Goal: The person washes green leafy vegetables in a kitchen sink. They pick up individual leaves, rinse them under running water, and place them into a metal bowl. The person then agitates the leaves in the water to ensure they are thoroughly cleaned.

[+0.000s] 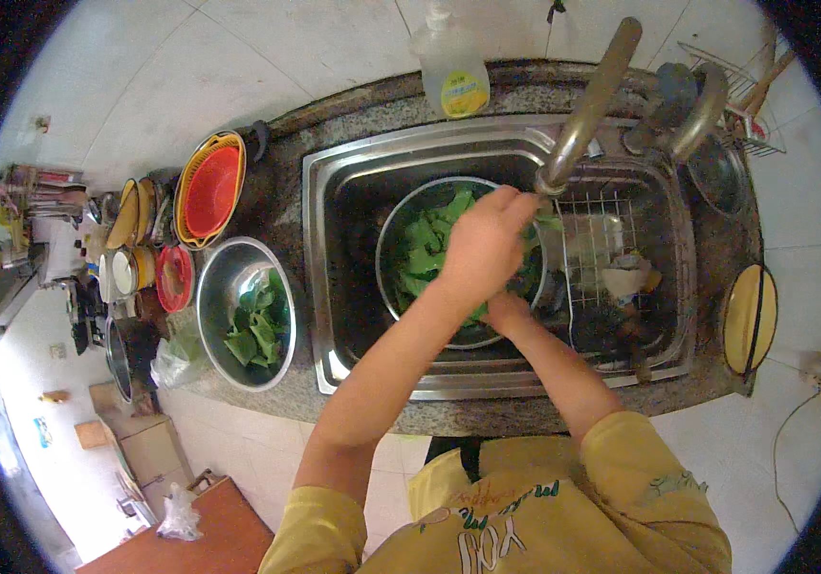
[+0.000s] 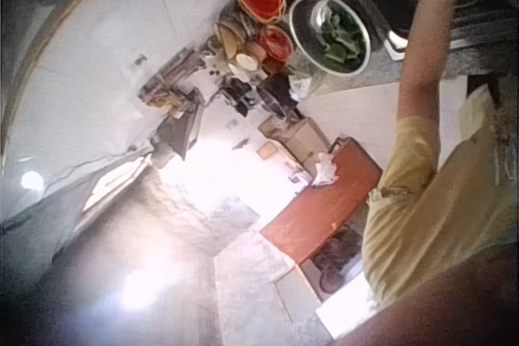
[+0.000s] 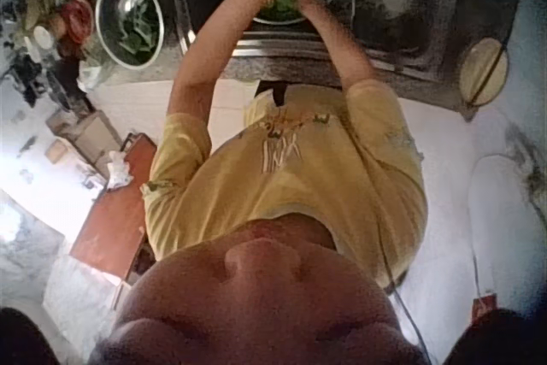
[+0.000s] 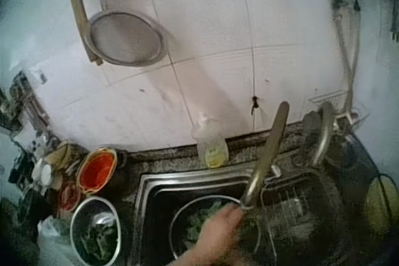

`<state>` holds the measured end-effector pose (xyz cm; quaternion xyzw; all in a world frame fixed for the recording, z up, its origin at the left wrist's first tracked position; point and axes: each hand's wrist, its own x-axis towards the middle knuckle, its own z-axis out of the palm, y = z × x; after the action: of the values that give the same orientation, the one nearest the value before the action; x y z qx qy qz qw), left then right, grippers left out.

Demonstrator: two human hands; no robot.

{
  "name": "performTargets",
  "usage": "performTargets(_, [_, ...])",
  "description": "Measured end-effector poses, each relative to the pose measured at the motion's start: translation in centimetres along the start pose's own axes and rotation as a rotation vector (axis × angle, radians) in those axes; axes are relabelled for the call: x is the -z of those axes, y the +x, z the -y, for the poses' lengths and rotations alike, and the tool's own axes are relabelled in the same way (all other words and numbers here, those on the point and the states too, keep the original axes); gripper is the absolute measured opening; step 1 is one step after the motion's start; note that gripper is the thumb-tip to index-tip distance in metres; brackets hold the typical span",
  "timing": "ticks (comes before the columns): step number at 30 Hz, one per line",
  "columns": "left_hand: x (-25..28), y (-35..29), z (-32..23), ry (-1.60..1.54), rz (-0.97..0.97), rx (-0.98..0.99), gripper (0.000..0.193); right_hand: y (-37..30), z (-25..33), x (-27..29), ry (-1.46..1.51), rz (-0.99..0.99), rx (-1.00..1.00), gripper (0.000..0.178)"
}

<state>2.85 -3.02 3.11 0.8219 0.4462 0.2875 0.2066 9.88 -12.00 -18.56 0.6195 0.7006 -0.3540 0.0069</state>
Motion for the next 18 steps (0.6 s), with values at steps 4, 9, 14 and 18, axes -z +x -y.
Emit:
performTargets(4, [-2.5, 0.0, 0.0, 0.124, 0.292, -0.035, 0.037, 1.3, 0.4, -0.6, 0.285, -0.086, -0.033, 0.048])
performTargets(9, [-2.0, 0.7, 0.4, -0.093, 0.020, -0.006, 0.030, 3.3, -0.9, -2.6, 0.162, -0.079, 0.022, 0.050])
performTargets(14, [-1.1, 0.5, 0.6, -0.200, -0.085, -0.002, 0.034, 3.4, -0.7, -5.9, -0.064, -0.265, 0.102, 0.035])
performTargets(18, [0.6, 0.3, 1.3, -0.303, -0.226, 0.151, 0.034, 3.3, -0.5, -4.9, -0.247, -0.172, 0.068, 0.021])
